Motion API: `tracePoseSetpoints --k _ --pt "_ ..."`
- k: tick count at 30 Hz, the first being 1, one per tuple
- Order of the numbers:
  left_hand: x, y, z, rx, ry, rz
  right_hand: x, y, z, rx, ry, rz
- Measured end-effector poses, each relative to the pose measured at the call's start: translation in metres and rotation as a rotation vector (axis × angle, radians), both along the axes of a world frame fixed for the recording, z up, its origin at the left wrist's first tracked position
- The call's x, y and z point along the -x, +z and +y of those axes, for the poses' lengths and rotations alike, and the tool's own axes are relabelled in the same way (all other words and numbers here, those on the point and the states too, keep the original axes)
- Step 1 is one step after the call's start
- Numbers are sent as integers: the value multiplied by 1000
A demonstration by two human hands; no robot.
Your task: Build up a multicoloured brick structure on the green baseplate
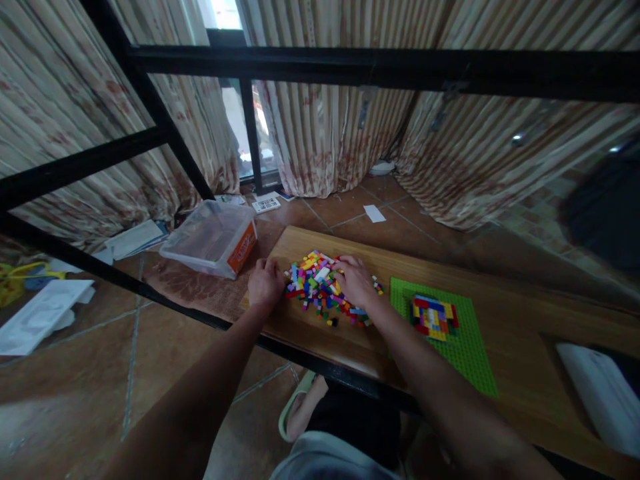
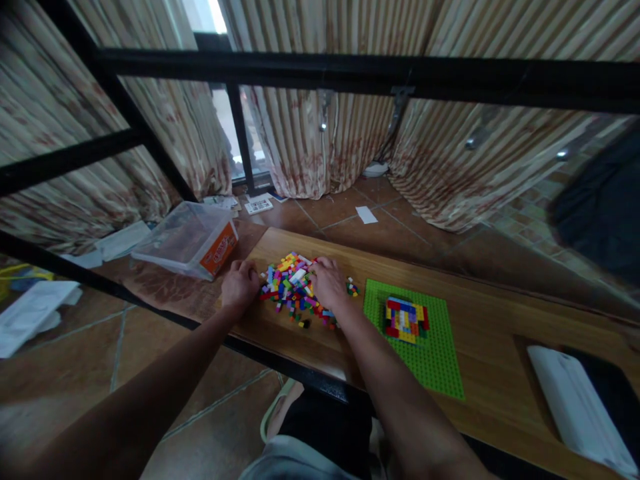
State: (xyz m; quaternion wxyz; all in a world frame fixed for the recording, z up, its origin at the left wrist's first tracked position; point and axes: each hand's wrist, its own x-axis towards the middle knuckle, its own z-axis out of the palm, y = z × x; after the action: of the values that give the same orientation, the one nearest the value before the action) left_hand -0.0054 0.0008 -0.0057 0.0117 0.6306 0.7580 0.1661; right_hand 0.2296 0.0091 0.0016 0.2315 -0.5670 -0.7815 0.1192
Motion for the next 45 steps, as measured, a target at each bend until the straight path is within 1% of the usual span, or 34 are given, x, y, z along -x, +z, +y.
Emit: tracePoseSetpoints --k 5,8,11,13,15,18,20,23,26,29,31,35,40,45 --pt "1 0 1 -13 -7 10 -1 5 -9 -18 -5 44" --pt "2 0 2 -28 -12 12 -3 12 -21 -55 -24 97" --pt "2 0 3 -47 3 12 -7 21 -41 -104 -66 271" --pt "3 -1 4 -59 -3 12 -11 26 -60 -74 -114 423" --pt "3 0 5 -56 -11 10 -17 28 -82 -12 -157 592" --pt "1 3 4 -34 -5 12 -35 24 -117 37 -239 773" --pt "0 5 3 -17 6 13 -52 19 -139 62 -311 846" --pt "-2 9 2 6 17 13 -83 10 -164 17 -508 865" --pt "-3 13 2 33 19 18 -112 2 -179 -38 -663 925" --pt "-5 18 1 72 17 24 -133 -5 -184 -77 -797 927" --pt "-7 21 0 81 14 30 -141 -8 -184 -109 -839 888" --pt "-8 23 -1 76 16 29 -147 -10 -177 -169 -864 744" --pt "-7 20 -1 41 4 9 -146 -9 -161 -237 -895 570" --pt "-6 18 0 31 6 -18 -145 -15 -151 -288 -892 442"
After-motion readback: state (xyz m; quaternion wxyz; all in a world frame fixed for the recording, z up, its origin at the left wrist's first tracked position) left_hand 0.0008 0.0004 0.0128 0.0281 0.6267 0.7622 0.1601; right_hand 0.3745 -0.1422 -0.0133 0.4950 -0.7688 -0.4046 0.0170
